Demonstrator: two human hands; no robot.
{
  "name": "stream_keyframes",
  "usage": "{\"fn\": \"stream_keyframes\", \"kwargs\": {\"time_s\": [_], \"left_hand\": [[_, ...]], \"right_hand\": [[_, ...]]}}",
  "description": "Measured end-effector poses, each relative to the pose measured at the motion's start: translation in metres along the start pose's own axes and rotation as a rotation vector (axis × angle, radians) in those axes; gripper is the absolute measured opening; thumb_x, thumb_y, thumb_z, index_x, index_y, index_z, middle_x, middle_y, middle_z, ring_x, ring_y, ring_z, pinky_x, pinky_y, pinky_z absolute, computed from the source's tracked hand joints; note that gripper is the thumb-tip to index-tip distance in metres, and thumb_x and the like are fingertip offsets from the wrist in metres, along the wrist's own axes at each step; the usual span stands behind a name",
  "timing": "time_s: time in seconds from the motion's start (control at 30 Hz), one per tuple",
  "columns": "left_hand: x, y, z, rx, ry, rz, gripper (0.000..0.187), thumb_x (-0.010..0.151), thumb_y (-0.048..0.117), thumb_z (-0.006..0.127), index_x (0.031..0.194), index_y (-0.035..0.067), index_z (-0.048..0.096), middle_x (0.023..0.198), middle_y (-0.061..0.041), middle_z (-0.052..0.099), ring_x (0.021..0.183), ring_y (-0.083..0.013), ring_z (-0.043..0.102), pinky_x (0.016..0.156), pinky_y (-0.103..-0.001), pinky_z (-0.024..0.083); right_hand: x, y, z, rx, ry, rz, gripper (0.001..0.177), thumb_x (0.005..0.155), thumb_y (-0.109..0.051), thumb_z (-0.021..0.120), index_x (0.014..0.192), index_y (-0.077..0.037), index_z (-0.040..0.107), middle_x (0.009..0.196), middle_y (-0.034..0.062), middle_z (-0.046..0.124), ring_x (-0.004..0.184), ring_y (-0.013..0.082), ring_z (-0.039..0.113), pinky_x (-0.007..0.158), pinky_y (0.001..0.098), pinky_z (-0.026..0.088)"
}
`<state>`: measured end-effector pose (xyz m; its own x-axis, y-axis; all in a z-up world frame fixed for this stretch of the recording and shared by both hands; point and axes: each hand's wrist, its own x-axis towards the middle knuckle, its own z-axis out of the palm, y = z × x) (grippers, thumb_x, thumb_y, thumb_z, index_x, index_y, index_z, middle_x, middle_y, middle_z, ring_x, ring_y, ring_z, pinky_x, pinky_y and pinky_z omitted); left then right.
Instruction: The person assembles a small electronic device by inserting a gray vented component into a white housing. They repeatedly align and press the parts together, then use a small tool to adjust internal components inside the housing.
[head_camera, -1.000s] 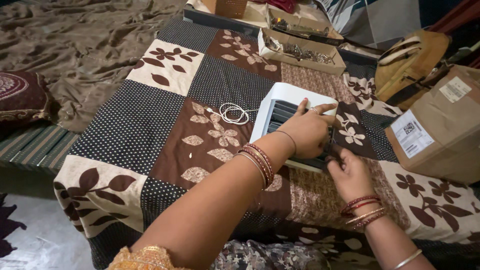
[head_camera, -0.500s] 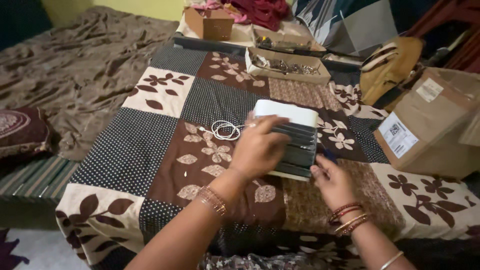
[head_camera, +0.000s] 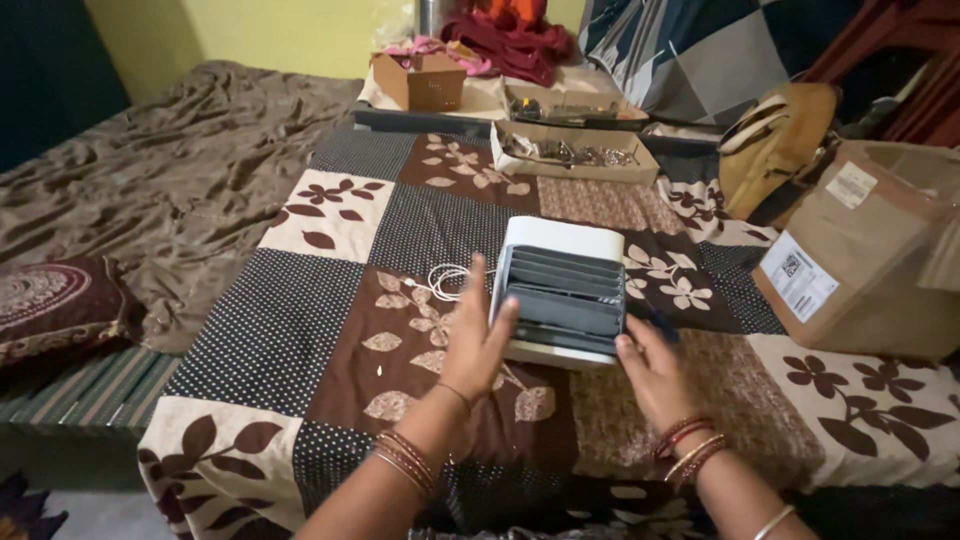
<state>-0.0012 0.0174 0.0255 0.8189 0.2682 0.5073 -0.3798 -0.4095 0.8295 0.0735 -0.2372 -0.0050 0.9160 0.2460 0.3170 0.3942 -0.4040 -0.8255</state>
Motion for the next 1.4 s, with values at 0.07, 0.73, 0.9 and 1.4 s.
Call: {"fn": "stream_keyframes", "kwargs": {"time_s": [0.07,0.73,0.9,1.4], "left_hand": [[-0.004,-0.013,0.016,-0.129,-0.21,-0.271,0.081,0.101,0.039,0.045,0.163,0.011,0.002,0.169,-0.014,0.013,0.154,-0.0281,0.019,0.123,-0.039,0.02],[-0.064,-0.003,0.022,-0.367,0.163,-0.17,0.059,0.092,0.006,0.047,0.15,0.004,0.039,0.154,-0.016,0.049,0.143,-0.0262,0.048,0.118,-0.037,0.037],[-0.073,-0.005,0.019,-0.303,0.175,-0.109,0.065,0.086,0.003,0.047,0.151,0.004,0.041,0.15,-0.018,0.054,0.14,-0.0271,0.054,0.115,-0.038,0.041],[-0.043,0.01,0.01,-0.166,0.306,-0.202,0.028,0.098,0.018,0.061,0.121,0.002,0.066,0.113,-0.013,0.077,0.104,-0.0211,0.076,0.091,-0.032,0.059]], "right_hand": [[0.0,0.002,0.006,0.018,-0.039,-0.056,0.056,0.105,-0.032,0.048,0.154,-0.008,0.037,0.152,0.0124,0.048,0.135,0.0199,0.045,0.11,0.0333,0.035],[-0.005,-0.064,0.001,-0.603,0.217,-0.378,0.032,0.089,-0.03,0.071,0.117,-0.014,0.066,0.143,0.0104,0.056,0.136,0.0298,0.049,0.105,0.0437,0.048],[0.002,-0.129,0.011,-0.736,0.068,-0.7,0.014,0.077,-0.025,0.079,0.089,-0.019,0.081,0.133,0.0104,0.06,0.132,0.0338,0.047,0.111,0.048,0.041],[0.026,-0.148,0.028,-0.823,-0.102,-0.913,0.01,0.082,-0.022,0.073,0.082,-0.012,0.077,0.136,0.006,0.061,0.135,0.0286,0.049,0.106,0.046,0.045]]}}
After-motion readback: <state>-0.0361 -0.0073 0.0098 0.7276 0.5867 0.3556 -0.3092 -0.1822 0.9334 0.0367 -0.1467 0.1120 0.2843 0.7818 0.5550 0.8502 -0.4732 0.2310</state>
